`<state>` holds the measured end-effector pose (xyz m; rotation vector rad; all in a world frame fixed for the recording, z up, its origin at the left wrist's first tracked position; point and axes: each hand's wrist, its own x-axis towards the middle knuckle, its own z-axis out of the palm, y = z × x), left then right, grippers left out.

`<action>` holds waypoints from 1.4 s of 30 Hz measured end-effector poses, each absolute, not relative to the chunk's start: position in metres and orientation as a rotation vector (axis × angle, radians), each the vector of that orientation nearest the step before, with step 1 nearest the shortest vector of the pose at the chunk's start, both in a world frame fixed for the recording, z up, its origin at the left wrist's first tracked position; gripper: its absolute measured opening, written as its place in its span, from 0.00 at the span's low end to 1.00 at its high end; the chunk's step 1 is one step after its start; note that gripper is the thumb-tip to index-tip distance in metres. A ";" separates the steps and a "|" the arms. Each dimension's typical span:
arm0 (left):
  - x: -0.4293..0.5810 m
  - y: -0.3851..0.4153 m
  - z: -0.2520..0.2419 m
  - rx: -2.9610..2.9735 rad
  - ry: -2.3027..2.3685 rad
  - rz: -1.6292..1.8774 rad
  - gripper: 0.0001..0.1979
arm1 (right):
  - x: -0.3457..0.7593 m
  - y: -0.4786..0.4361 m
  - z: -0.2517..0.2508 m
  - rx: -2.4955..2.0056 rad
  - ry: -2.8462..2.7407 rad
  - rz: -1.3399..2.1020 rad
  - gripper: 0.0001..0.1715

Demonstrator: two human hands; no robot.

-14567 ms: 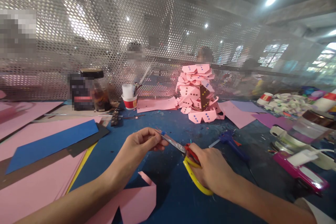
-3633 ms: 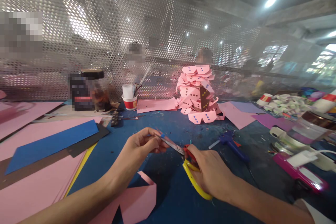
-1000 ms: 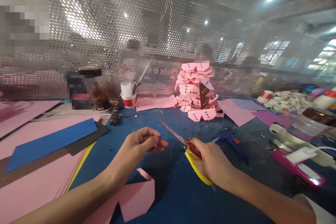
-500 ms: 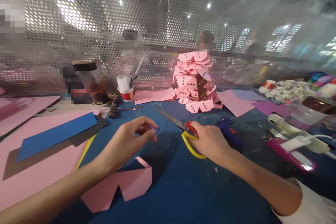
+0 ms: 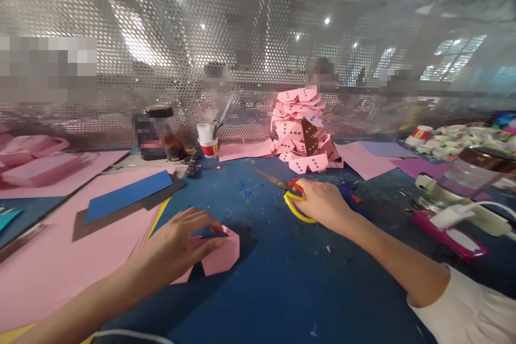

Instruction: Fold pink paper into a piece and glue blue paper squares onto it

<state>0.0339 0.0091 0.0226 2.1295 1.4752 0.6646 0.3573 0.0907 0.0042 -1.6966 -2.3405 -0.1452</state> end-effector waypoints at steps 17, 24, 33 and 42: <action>0.025 -0.008 0.020 1.782 1.374 0.981 0.11 | 0.334 0.166 0.007 -1.706 -2.473 -0.009 0.18; 0.022 -0.003 0.013 1.723 1.363 1.021 0.14 | 0.321 0.151 0.019 -1.510 -2.402 0.073 0.12; 0.031 -0.011 0.010 1.703 1.391 1.044 0.14 | 0.265 0.050 0.043 -0.728 -2.269 1.040 0.17; 0.029 -0.012 0.015 1.860 1.527 0.993 0.13 | 0.264 0.054 0.035 -0.803 -2.117 0.880 0.03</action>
